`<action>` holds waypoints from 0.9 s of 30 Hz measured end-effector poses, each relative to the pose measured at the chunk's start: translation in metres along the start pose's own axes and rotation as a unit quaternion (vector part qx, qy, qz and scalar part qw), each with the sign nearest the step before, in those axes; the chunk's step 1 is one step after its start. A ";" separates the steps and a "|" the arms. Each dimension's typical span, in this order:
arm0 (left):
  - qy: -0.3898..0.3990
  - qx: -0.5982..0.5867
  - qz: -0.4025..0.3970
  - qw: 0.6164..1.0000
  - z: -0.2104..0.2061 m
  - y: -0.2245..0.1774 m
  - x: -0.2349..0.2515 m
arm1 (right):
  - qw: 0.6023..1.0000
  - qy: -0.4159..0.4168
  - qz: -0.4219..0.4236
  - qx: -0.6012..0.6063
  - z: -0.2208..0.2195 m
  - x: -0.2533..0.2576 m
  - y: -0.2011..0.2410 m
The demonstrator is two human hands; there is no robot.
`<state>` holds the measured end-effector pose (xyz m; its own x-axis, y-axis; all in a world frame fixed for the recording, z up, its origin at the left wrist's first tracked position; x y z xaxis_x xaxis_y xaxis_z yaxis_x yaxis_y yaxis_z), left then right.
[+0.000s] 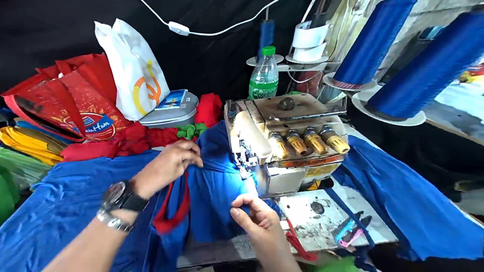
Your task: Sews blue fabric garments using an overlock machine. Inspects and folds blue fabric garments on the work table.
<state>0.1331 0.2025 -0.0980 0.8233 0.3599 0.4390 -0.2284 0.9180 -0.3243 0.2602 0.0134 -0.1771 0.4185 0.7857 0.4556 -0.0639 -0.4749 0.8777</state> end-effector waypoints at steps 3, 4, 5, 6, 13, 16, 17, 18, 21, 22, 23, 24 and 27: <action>0.030 0.108 0.063 0.992 -0.008 -0.011 0.016 | 1.000 -0.006 -0.004 0.026 0.000 -0.007 -0.003; 0.013 0.163 0.101 0.981 -0.010 -0.024 0.013 | 0.999 0.001 -0.015 0.034 0.003 -0.010 -0.003; -0.014 0.203 0.136 0.970 -0.012 -0.040 0.006 | 0.999 0.008 -0.030 0.040 0.008 -0.014 -0.003; -0.051 0.209 0.151 0.965 -0.015 -0.058 -0.002 | 0.998 0.015 -0.042 0.038 0.012 -0.017 -0.002; -0.160 0.085 0.099 0.979 -0.090 -0.112 -0.063 | 0.997 0.020 0.048 -0.053 0.041 -0.016 -0.001; -0.188 0.146 0.067 0.969 -0.101 -0.102 -0.067 | 1.000 -0.001 -0.025 -0.013 0.059 -0.028 0.002; -0.208 0.146 0.061 0.965 -0.102 -0.099 -0.066 | 0.999 0.007 -0.047 -0.010 0.062 -0.030 0.004; -0.221 0.143 0.057 0.963 -0.102 -0.096 -0.065 | 0.998 0.017 -0.048 -0.025 0.066 -0.031 0.006; -0.248 0.110 0.041 0.961 -0.100 -0.096 -0.064 | 0.982 0.018 0.078 -0.169 0.077 -0.018 0.009; -0.254 0.099 0.039 0.961 -0.099 -0.099 -0.066 | 0.963 0.012 0.134 -0.235 0.078 -0.010 0.010; -0.262 0.093 0.035 0.960 -0.097 -0.102 -0.067 | 0.938 0.009 0.182 -0.295 0.076 -0.002 0.011; -0.269 0.093 0.022 0.958 -0.094 -0.106 -0.067 | 0.915 0.015 0.216 -0.341 0.072 0.006 0.014; -0.277 0.060 -0.018 0.959 -0.082 -0.118 -0.066 | 0.873 0.067 0.260 -0.408 0.054 0.023 0.020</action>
<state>0.1488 0.0569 -0.1577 0.4366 0.3302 0.8369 -0.2903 0.9321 -0.2163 0.3178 0.0002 -0.1571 0.0346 0.6132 0.7891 -0.8601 -0.3839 0.3360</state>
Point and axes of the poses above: each hand's wrist, its own x-axis towards the middle knuckle, its own z-axis out of the back of the hand, y = z × x, the point moved 5 cm from there along x, towards the middle knuckle, and after that the axes turned 8 degrees about z, right-handed, at the moved point
